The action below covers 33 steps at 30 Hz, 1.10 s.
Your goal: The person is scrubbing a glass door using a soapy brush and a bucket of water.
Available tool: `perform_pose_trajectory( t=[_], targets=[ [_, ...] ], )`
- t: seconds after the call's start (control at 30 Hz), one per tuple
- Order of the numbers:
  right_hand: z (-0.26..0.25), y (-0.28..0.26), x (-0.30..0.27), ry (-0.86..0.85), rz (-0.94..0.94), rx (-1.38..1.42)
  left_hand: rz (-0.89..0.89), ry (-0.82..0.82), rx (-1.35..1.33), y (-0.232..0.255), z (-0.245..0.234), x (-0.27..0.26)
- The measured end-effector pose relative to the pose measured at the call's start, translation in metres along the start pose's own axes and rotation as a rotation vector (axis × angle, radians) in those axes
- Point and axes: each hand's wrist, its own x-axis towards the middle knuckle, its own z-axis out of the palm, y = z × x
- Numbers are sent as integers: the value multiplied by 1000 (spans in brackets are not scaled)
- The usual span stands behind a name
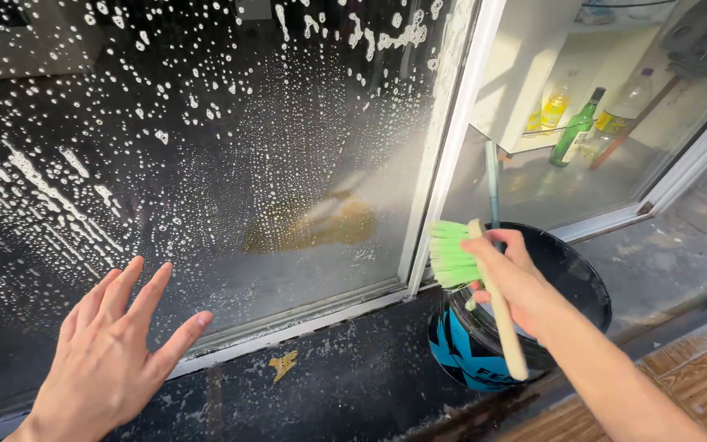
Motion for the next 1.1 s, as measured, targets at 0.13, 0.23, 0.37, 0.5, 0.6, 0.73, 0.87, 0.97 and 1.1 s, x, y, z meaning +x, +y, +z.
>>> perform_pose_trajectory(
  t=[0.13, 0.23, 0.37, 0.5, 0.6, 0.73, 0.87, 0.97, 1.1],
  targets=[
    [-59, -27, 9, 129, -138, -213, 123, 50, -40, 43, 2, 17],
    [-72, -21, 25, 128, -140, -353, 129, -9, -71, 69, 7, 25],
    [-60, 23, 61, 137, -114, -968, 145, 14, -63, 76, 19, 24],
    [-55, 94, 134, 12, -169, -1373, 114, 35, 16, 63, 40, 26],
    [-60, 153, 189, -47, -146, -1273, 85, 4, 37, 52, 45, 24],
    [-108, 326, 384, -273, 84, -1511, 56, 42, 95, 33, 58, 21],
    [-98, 319, 357, -267, 47, -1454, 59, 100, 162, 22, 68, 13],
    [-101, 300, 325, -250, 6, -1414, 70, 142, 158, 18, 66, 13],
    [-117, 248, 272, -224, -52, -1374, 94, 97, 42, 23, 55, 13]
  ],
)
